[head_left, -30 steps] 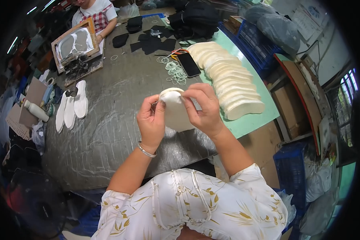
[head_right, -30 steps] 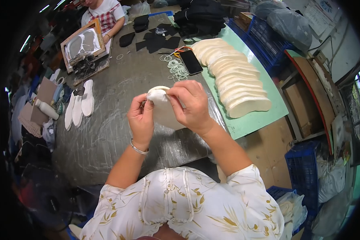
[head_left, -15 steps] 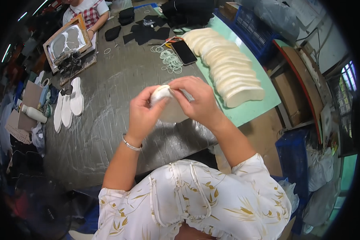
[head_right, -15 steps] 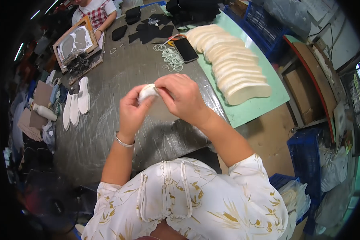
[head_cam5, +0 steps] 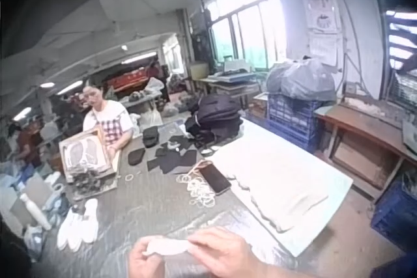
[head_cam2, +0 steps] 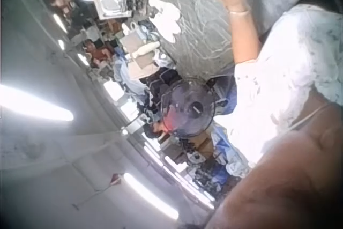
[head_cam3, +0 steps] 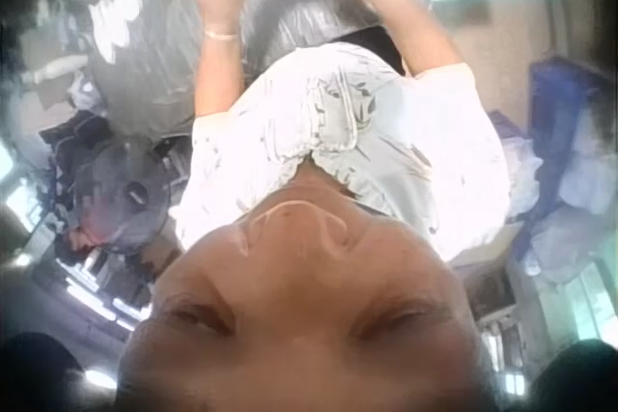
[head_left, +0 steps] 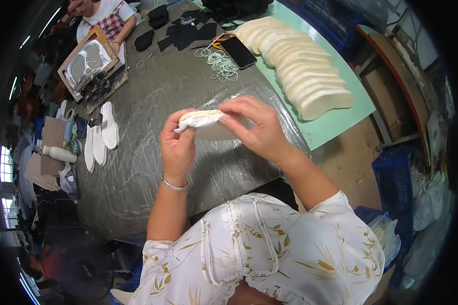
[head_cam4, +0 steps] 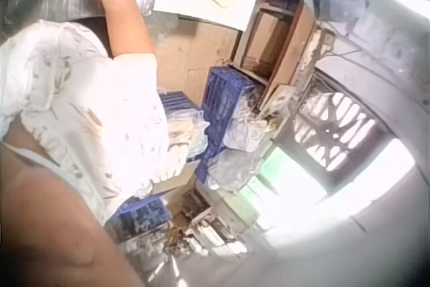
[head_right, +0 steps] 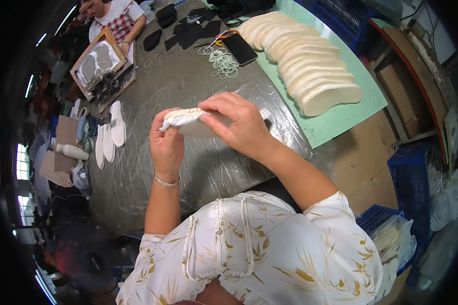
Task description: Checking and stacking shoe insoles at a workbench.
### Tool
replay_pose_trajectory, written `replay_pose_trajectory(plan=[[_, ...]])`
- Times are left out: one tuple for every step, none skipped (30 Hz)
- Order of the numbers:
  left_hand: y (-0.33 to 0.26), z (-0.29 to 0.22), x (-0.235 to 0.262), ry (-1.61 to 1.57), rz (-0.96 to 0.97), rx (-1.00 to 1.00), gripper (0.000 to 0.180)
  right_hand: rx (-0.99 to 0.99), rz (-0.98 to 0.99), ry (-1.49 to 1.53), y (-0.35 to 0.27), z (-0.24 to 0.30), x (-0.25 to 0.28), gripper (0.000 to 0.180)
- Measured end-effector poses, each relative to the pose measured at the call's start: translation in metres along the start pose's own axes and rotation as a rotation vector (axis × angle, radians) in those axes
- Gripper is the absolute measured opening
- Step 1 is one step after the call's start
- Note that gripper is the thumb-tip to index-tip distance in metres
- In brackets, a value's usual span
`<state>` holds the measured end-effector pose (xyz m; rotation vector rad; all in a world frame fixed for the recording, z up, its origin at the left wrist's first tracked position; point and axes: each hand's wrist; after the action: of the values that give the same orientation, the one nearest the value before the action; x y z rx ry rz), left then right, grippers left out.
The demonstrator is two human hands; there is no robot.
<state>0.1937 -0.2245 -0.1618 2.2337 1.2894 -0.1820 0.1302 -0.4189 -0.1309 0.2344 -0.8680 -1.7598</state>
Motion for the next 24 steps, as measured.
replay_pose_trajectory(plan=[[0.0,-0.002,-0.002,0.0,0.002,0.005,0.029,-0.004,-0.003,0.0,-0.001,-0.001,0.0,0.019],[0.001,-0.007,-0.006,0.036,0.032,0.036,0.029,0.018,-0.004,-0.032,-0.001,-0.002,0.0,0.017],[0.002,-0.008,-0.008,0.07,0.063,0.068,0.029,0.039,-0.004,-0.064,-0.002,-0.004,0.0,0.015],[0.0,-0.007,-0.005,0.072,0.061,0.073,0.029,0.08,-0.025,-0.086,-0.002,-0.003,-0.002,0.013],[-0.001,-0.004,0.0,0.08,0.009,0.114,0.028,0.12,0.006,-0.088,-0.004,-0.007,-0.001,0.015],[-0.001,-0.002,0.002,0.089,-0.042,0.156,0.027,-0.013,0.016,0.022,-0.007,-0.003,0.0,0.017],[0.0,-0.001,0.001,0.092,-0.043,0.163,0.027,-0.145,0.026,0.132,-0.01,0.001,0.0,0.02],[0.001,0.0,-0.001,0.015,-0.037,0.098,0.026,-0.152,0.023,0.136,-0.011,0.0,0.001,0.02],[0.001,0.001,-0.002,-0.062,-0.032,0.033,0.025,-0.21,0.022,0.208,-0.014,-0.002,0.004,0.022],[0.0,0.002,0.0,-0.062,-0.06,0.029,0.025,-0.267,0.02,0.282,-0.016,-0.004,0.008,0.025],[0.0,0.002,0.002,-0.058,-0.059,0.038,0.025,-0.217,0.073,0.182,-0.017,-0.009,0.014,0.025],[0.0,0.003,0.003,-0.095,-0.047,0.01,0.024,-0.181,0.095,0.118,-0.021,-0.012,0.018,0.024],[-0.001,0.004,0.003,-0.135,-0.035,-0.018,0.023,-0.147,0.117,0.052,-0.025,-0.014,0.02,0.024],[-0.002,0.006,0.004,-0.103,-0.064,-0.019,0.024,-0.155,0.113,0.055,-0.028,-0.013,0.02,0.024],[-0.002,0.008,0.006,-0.1,-0.063,-0.011,0.024,-0.129,0.126,0.009,-0.03,-0.009,0.02,0.025],[-0.002,0.01,0.008,-0.101,-0.031,-0.029,0.024,-0.102,0.139,-0.04,-0.031,-0.008,0.019,0.026],[-0.002,0.012,0.009,-0.102,0.0,-0.048,0.025,-0.109,0.137,-0.039,-0.033,-0.008,0.017,0.026],[-0.003,0.013,0.009,-0.102,0.0,-0.042,0.025,-0.081,0.12,-0.074,-0.034,-0.009,0.015,0.028],[-0.004,0.015,0.009,-0.115,-0.019,-0.029,0.025,-0.051,0.105,-0.111,-0.035,-0.011,0.013,0.03],[-0.004,0.016,0.009,-0.128,-0.039,-0.017,0.024,-0.037,0.1,-0.142,-0.036,-0.011,0.012,0.031],[-0.005,0.017,0.009,-0.13,-0.039,-0.012,0.024,-0.042,0.099,-0.144,-0.037,-0.011,0.013,0.031],[-0.007,0.017,0.009,-0.175,-0.104,0.0,0.024,-0.01,0.083,-0.164,-0.037,-0.009,0.014,0.033],[-0.008,0.018,0.009,-0.221,-0.169,0.011,0.024,0.023,0.067,-0.184,-0.038,-0.008,0.015,0.034],[-0.009,0.018,0.011,-0.221,-0.17,0.014,0.024,0.037,0.056,-0.192,-0.039,-0.009,0.015,0.036]])
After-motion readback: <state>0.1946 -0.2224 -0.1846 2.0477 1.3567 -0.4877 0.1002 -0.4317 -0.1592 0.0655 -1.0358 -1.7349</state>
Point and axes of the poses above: each hand's wrist, its own y-axis towards the middle knuckle, its own x-axis out of the back of the hand, z = x × y, and after that the axes turned 3 degrees about -y, right-handed
